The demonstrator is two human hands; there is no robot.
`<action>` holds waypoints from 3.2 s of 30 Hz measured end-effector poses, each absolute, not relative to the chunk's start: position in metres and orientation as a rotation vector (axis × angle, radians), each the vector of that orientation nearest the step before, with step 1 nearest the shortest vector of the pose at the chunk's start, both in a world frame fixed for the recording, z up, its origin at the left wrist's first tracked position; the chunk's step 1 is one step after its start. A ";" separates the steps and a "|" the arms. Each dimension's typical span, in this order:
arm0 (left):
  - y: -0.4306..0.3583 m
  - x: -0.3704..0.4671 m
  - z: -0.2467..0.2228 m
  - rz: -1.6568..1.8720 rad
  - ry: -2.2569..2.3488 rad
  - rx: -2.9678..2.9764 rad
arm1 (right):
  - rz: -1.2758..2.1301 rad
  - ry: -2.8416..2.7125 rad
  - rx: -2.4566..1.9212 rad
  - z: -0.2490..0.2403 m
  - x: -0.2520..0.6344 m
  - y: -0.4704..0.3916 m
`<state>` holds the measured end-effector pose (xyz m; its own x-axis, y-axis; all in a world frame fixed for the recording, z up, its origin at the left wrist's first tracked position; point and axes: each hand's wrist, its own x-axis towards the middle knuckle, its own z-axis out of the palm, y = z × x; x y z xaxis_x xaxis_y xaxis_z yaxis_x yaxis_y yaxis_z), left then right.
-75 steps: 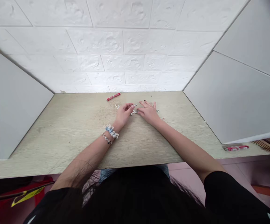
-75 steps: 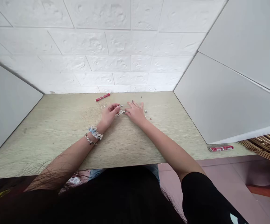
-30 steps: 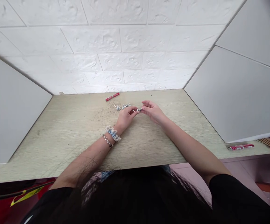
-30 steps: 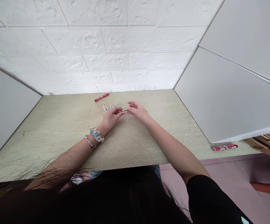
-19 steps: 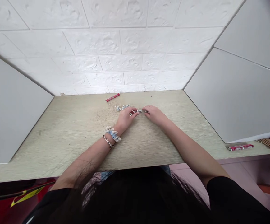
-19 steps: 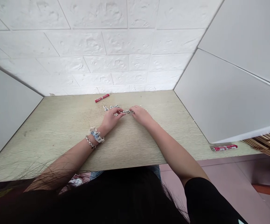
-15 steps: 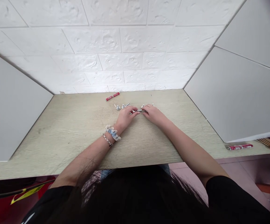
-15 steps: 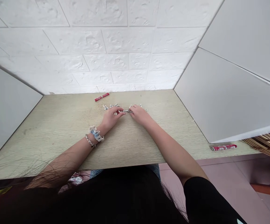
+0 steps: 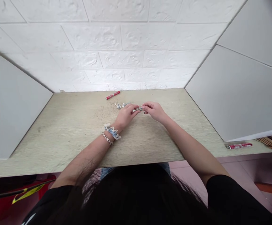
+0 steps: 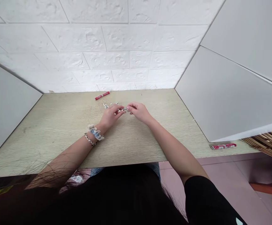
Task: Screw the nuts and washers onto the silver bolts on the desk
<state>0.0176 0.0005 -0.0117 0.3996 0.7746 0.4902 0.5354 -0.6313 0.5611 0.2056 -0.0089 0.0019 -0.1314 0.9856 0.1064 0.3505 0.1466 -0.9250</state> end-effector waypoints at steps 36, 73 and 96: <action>0.040 -0.016 -0.018 0.721 1.670 2.365 | 0.080 -2.177 -1.597 -0.006 0.172 -0.019; 0.035 -0.014 -0.016 0.638 1.527 2.609 | 0.093 -1.743 -2.110 -0.021 0.262 0.032; 0.013 0.002 -0.004 0.708 1.380 2.728 | 0.453 -1.854 -1.426 -0.021 0.159 0.009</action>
